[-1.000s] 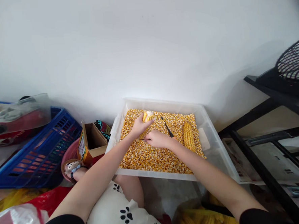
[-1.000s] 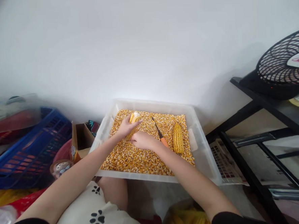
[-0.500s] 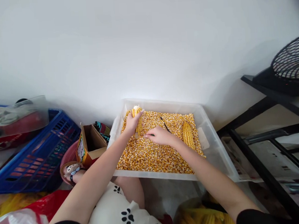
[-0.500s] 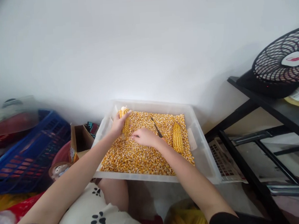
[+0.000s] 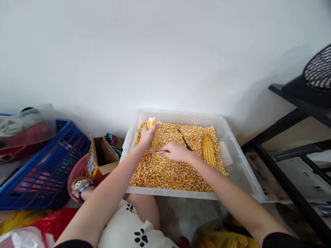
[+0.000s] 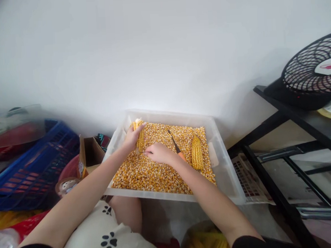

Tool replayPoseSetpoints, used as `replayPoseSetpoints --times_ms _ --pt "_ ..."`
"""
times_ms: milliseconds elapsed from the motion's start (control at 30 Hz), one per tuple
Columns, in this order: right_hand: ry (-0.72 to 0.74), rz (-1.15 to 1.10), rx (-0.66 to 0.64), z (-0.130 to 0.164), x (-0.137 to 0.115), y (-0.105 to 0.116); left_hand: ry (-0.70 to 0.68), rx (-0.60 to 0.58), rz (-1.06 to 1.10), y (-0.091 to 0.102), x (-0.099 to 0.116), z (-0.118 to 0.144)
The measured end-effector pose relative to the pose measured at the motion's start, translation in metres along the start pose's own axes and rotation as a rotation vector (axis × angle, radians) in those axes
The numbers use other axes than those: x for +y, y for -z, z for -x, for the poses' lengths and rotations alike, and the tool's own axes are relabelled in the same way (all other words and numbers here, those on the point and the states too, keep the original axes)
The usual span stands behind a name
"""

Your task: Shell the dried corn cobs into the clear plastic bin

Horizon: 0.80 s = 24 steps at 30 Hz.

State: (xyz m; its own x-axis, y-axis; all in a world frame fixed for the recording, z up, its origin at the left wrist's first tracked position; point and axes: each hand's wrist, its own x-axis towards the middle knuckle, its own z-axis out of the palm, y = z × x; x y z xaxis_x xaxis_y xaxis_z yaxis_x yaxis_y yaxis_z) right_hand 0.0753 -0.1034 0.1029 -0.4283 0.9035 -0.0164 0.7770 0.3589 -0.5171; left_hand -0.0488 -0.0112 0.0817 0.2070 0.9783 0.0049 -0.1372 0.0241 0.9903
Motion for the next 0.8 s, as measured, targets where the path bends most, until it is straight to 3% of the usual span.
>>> replayPoseSetpoints --times_ms 233,567,633,700,800 --pt "0.014 -0.084 -0.011 -0.003 0.005 -0.007 -0.197 -0.007 -0.246 -0.004 0.007 0.008" --pt "0.019 -0.080 -0.061 -0.008 0.012 -0.008 -0.257 -0.005 -0.322 -0.010 0.013 0.015" --pt "0.033 -0.039 -0.122 -0.007 0.006 -0.012 -0.258 -0.003 -0.325 -0.011 0.012 0.015" --pt "0.051 -0.004 -0.267 -0.006 -0.001 -0.019 -0.251 0.009 -0.280 -0.010 0.013 0.013" --pt "0.052 0.074 -0.412 -0.004 -0.009 -0.026 -0.194 0.092 -0.153 -0.005 0.013 0.007"
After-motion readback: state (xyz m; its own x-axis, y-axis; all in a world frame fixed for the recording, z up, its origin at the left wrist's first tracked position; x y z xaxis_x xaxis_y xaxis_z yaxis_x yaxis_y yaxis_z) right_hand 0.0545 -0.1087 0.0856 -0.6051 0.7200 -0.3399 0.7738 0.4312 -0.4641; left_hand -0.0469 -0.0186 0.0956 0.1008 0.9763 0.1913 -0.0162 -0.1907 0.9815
